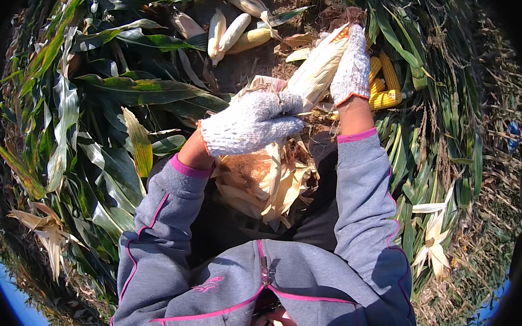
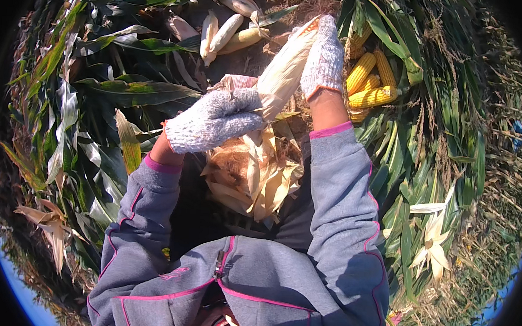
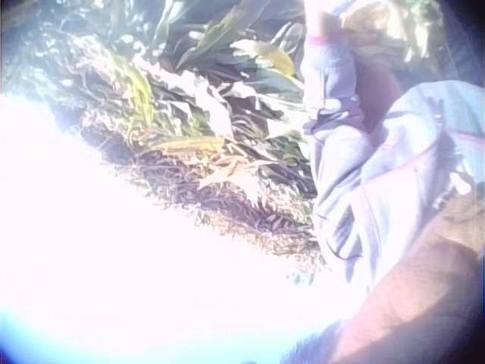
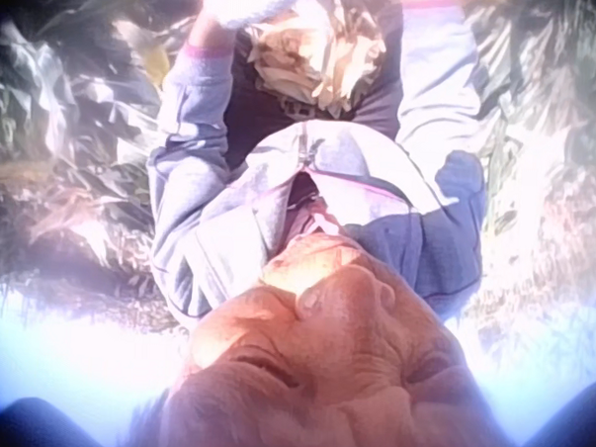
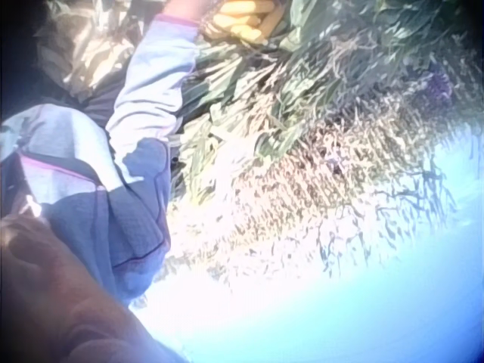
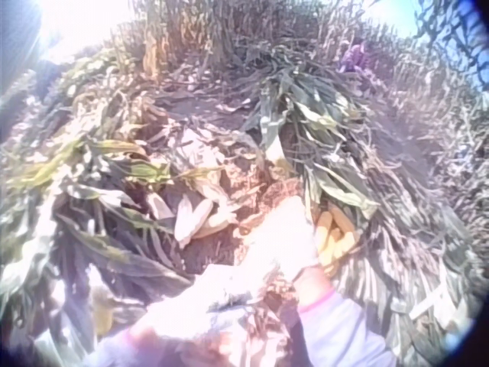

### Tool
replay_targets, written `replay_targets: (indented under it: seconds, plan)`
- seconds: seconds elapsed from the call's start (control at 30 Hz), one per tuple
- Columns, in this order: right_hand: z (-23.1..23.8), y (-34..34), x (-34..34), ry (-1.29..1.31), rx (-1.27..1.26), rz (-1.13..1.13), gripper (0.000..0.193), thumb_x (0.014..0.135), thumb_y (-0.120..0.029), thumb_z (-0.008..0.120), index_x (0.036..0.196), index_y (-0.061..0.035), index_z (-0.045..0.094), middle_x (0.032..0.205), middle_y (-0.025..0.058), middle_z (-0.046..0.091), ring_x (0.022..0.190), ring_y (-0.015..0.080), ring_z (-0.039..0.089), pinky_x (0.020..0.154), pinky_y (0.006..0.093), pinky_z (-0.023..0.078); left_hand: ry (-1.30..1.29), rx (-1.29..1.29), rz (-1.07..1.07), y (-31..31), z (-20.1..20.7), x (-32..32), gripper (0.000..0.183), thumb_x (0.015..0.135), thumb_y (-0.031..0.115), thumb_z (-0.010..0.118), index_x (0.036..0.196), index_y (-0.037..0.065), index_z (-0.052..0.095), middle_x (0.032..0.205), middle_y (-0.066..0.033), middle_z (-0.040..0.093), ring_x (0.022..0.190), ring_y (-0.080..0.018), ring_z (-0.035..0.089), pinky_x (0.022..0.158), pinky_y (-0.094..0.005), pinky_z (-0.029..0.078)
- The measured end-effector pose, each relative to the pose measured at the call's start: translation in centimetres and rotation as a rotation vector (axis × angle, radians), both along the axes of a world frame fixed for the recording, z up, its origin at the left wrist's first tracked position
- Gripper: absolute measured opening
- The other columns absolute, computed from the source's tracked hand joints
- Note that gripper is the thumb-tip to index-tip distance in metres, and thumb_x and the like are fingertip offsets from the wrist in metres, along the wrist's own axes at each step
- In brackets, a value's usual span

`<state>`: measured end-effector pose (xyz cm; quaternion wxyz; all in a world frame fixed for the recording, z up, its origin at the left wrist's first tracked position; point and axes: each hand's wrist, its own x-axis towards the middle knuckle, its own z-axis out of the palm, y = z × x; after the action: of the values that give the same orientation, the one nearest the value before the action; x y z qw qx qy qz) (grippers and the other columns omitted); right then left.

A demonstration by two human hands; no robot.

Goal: The person sits in a cornfield and shucks corn cobs by hand, removing the husks and silk. They handle multiple cobs one at a time, peeling back the layers and discarding the husks onto the ground.

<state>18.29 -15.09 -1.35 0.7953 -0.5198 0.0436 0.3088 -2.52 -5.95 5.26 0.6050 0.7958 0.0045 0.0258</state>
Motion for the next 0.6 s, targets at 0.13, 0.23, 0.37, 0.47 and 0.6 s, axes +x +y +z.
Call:
replay_targets:
  seconds: [0.13,0.23,0.37,0.47,0.6]
  plan:
    - [0.5,-2.5,6.5,-0.065,-0.075,-0.230,0.060,0.096,-0.056,0.037,0.110,-0.0025,0.060,0.096,0.0142,0.067,0.083,0.0288,0.064,0.078,0.0417,0.053,0.087,0.192,-0.406,1.7,-1.5,-4.6,0.022,0.092,0.021,0.062,0.102,0.002,0.064,0.084,-0.0112,0.064,0.079,-0.0215,0.061,0.075,-0.0323,0.049]
    - [-0.6,-4.4,9.3,0.025,-0.005,-0.166,0.059,0.094,-0.057,0.039,0.101,-0.0025,0.061,0.082,0.0149,0.066,0.070,0.0309,0.063,0.068,0.0452,0.054,0.356,-0.039,-0.295,2.1,-0.5,-3.5,0.022,0.093,0.022,0.061,0.104,0.003,0.062,0.089,-0.0072,0.063,0.083,-0.0147,0.060,0.075,-0.0305,0.049]
    - [1.1,0.1,1.0,-0.376,-0.209,0.090,0.052,0.094,-0.048,0.053,0.117,-0.0007,0.058,0.103,0.0109,0.065,0.096,0.0203,0.061,0.084,0.0324,0.049,0.258,-0.682,0.294,1.6,-1.1,-1.3,0.035,0.087,0.019,0.068,0.114,0.000,0.056,0.101,-0.0090,0.063,0.095,-0.0163,0.060,0.085,-0.0293,0.049]
    - [-0.4,1.8,-3.0,-0.617,-0.024,0.324,0.033,0.099,-0.026,0.052,0.120,-0.0001,0.057,0.108,0.0091,0.062,0.103,0.0176,0.058,0.091,0.0299,0.045,0.152,-0.224,0.541,0.9,-4.8,0.8,0.070,0.077,0.028,0.079,0.132,-0.001,0.046,0.116,-0.0158,0.061,0.110,-0.0218,0.058,0.097,-0.0337,0.045]
    - [-1.1,2.1,-5.8,-0.508,-0.036,0.484,0.038,0.100,-0.027,0.052,0.128,-0.0022,0.053,0.109,0.0051,0.063,0.099,0.0146,0.061,0.091,0.0275,0.047,0.130,-0.386,0.478,-0.7,-7.7,2.3,0.084,0.067,0.032,0.082,0.133,-0.003,0.043,0.121,-0.0174,0.059,0.112,-0.0245,0.057,0.098,-0.0347,0.044]
